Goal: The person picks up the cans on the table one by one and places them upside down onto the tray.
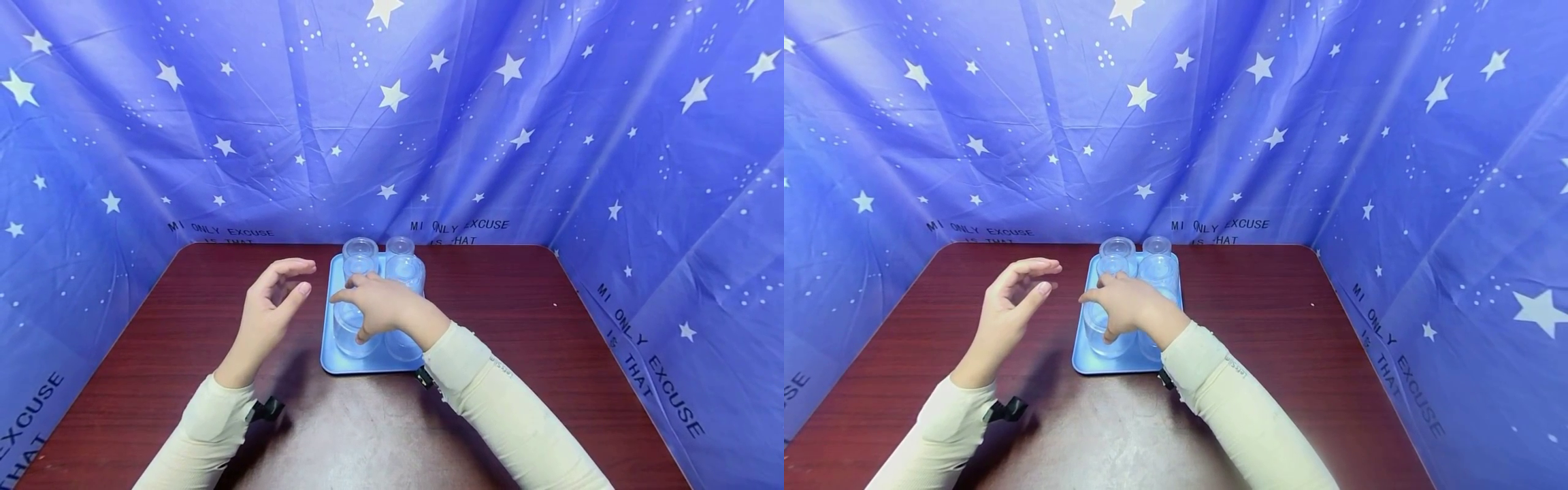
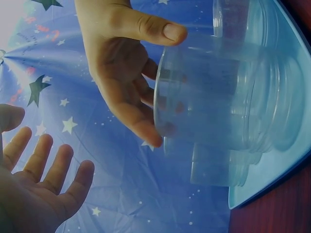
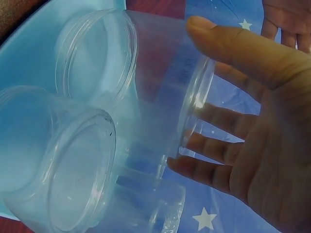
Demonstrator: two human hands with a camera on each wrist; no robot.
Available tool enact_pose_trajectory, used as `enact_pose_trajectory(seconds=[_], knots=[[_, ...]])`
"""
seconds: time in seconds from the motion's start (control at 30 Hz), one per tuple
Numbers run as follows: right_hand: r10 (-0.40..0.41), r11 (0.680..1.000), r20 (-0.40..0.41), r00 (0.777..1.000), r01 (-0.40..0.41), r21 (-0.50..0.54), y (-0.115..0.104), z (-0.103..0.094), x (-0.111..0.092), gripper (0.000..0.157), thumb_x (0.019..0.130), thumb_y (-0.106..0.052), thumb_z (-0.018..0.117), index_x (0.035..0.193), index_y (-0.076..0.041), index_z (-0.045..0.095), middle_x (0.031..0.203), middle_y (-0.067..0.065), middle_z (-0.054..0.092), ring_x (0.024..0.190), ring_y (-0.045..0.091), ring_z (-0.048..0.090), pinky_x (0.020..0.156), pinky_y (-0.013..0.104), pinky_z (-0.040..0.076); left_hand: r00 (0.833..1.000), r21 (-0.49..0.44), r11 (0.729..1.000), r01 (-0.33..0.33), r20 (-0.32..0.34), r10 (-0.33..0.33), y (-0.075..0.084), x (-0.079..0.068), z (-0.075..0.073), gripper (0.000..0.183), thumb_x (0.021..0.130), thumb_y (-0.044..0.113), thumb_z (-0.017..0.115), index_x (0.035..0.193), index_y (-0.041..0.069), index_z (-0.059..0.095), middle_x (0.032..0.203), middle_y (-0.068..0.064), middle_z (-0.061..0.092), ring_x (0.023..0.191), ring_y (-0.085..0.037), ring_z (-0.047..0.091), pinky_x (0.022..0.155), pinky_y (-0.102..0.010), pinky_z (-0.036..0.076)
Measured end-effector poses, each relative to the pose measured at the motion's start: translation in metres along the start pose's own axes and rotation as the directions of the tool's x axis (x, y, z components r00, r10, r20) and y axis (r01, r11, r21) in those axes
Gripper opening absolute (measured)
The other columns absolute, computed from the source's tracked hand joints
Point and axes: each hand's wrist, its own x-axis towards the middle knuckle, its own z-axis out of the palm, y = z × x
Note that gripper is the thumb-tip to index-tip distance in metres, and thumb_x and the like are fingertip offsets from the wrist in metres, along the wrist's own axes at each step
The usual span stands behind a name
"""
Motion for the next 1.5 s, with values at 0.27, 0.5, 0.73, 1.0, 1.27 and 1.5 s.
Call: enact_pose_trajectory(seconds=[0.27, 0.5, 0.73, 1.0, 1.27, 1.5], knots=[[-0.004, 1.0, 0.015, 1.0, 0.004, -0.004, -0.0022, 0.0038, 0.0043, 0.085, 0.073, -0.038, 0.093, 0.148, -0.035, 0.054, 0.145, 0.002, 0.05, 0.129, 0.024, 0.05, 0.098, 0.045, 0.053, 1.0, 0.027, 1.0, 0.011, 0.016, -0.011, 0.0005, -0.0004, -0.0003, 0.028, 0.095, -0.011, 0.062, 0.123, -0.009, 0.062, 0.122, -0.018, 0.067, 0.117, -0.019, 0.066, 0.094, -0.026, 0.055], [-0.001, 1.0, 0.017, 1.0, 0.001, -0.009, -0.0042, 0.0061, 0.0064, 0.084, 0.073, -0.038, 0.093, 0.147, -0.035, 0.055, 0.144, 0.002, 0.051, 0.128, 0.024, 0.052, 0.096, 0.044, 0.054, 1.0, 0.048, 0.999, 0.008, 0.027, -0.01, -0.0003, -0.0012, -0.0003, 0.029, 0.095, -0.009, 0.062, 0.124, -0.008, 0.063, 0.123, -0.024, 0.065, 0.117, -0.027, 0.065, 0.096, -0.025, 0.054], [0.004, 1.0, 0.016, 1.0, -0.003, -0.015, -0.0074, 0.0047, 0.0057, 0.083, 0.073, -0.039, 0.093, 0.147, -0.035, 0.056, 0.142, 0.001, 0.053, 0.126, 0.025, 0.053, 0.096, 0.043, 0.054, 0.999, 0.072, 0.997, 0.01, 0.034, -0.012, -0.0004, -0.0011, -0.0004, 0.029, 0.095, -0.009, 0.063, 0.124, -0.005, 0.064, 0.124, -0.023, 0.065, 0.116, -0.026, 0.066, 0.095, -0.025, 0.054], [0.007, 1.0, 0.017, 1.0, -0.007, -0.015, -0.0074, 0.0067, 0.0085, 0.082, 0.073, -0.039, 0.093, 0.146, -0.034, 0.056, 0.141, 0.001, 0.053, 0.123, 0.025, 0.054, 0.096, 0.042, 0.054, 0.999, 0.063, 0.998, 0.01, 0.033, -0.012, -0.0007, -0.002, 0.0004, 0.029, 0.094, -0.009, 0.064, 0.123, -0.004, 0.064, 0.123, -0.02, 0.066, 0.116, -0.022, 0.066, 0.095, -0.024, 0.053], [0.02, 1.0, 0.019, 1.0, -0.02, -0.011, -0.0076, 0.0071, 0.0099, 0.081, 0.074, -0.04, 0.092, 0.146, -0.032, 0.056, 0.144, 0.0, 0.053, 0.126, 0.025, 0.052, 0.099, 0.043, 0.052, 0.999, 0.06, 0.998, 0.01, 0.039, -0.013, -0.0004, -0.002, 0.0005, 0.03, 0.094, -0.01, 0.064, 0.124, -0.004, 0.064, 0.122, -0.02, 0.067, 0.115, -0.022, 0.066, 0.096, -0.024, 0.053], [0.021, 1.0, 0.024, 0.999, -0.021, -0.009, -0.0078, 0.0073, 0.0101, 0.081, 0.075, -0.04, 0.092, 0.147, -0.03, 0.056, 0.145, 0.002, 0.052, 0.128, 0.026, 0.051, 0.101, 0.045, 0.052, 0.999, 0.064, 0.998, 0.024, 0.041, -0.027, 0.0013, -0.0025, 0.0011, 0.03, 0.094, -0.01, 0.064, 0.124, -0.005, 0.063, 0.122, -0.025, 0.066, 0.115, -0.018, 0.066, 0.095, -0.024, 0.053]])
